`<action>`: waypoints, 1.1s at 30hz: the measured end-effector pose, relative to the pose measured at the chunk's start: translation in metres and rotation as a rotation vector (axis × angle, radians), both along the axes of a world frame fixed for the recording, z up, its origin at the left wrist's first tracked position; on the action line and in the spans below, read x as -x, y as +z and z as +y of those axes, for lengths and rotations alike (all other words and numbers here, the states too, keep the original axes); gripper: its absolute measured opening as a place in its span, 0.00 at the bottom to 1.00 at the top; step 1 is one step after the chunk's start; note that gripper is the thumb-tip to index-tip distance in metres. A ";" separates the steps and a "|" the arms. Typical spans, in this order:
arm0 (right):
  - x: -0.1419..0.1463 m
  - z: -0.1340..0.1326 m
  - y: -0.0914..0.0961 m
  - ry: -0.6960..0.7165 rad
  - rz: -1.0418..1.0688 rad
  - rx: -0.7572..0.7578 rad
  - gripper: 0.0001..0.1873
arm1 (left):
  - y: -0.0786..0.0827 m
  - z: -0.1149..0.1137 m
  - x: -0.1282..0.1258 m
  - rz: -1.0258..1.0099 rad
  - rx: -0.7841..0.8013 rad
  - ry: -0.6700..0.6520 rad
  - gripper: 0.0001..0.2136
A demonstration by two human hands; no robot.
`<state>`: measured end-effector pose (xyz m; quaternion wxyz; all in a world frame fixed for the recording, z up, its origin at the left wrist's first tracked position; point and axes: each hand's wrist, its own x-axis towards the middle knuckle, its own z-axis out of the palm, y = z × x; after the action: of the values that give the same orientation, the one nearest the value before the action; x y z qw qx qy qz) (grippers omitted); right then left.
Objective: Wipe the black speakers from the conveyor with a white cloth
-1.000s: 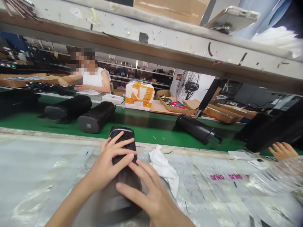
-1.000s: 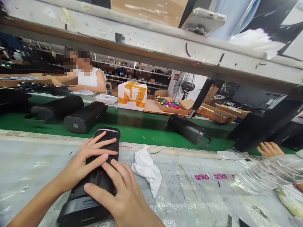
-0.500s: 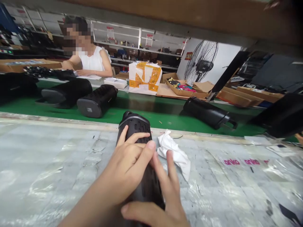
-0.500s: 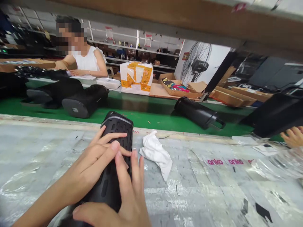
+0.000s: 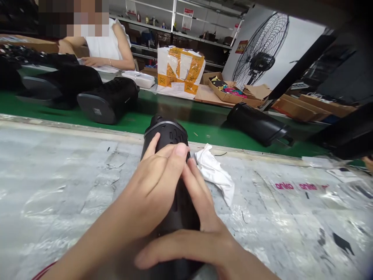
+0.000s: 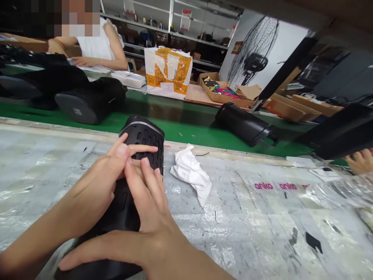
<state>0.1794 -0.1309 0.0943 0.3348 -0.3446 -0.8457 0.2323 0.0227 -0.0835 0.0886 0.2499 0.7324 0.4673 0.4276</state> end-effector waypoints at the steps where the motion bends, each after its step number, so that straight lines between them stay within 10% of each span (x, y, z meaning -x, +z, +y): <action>1: 0.001 0.000 0.001 -0.008 0.002 -0.005 0.13 | -0.003 0.000 0.001 -0.005 -0.012 0.009 0.27; 33: 0.009 -0.005 -0.001 -0.059 0.025 0.021 0.11 | -0.004 -0.004 -0.001 -0.088 0.004 0.010 0.20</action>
<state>0.1704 -0.1361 0.0937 0.3486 -0.3699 -0.8284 0.2353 0.0235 -0.0875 0.0843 0.2694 0.7101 0.4603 0.4597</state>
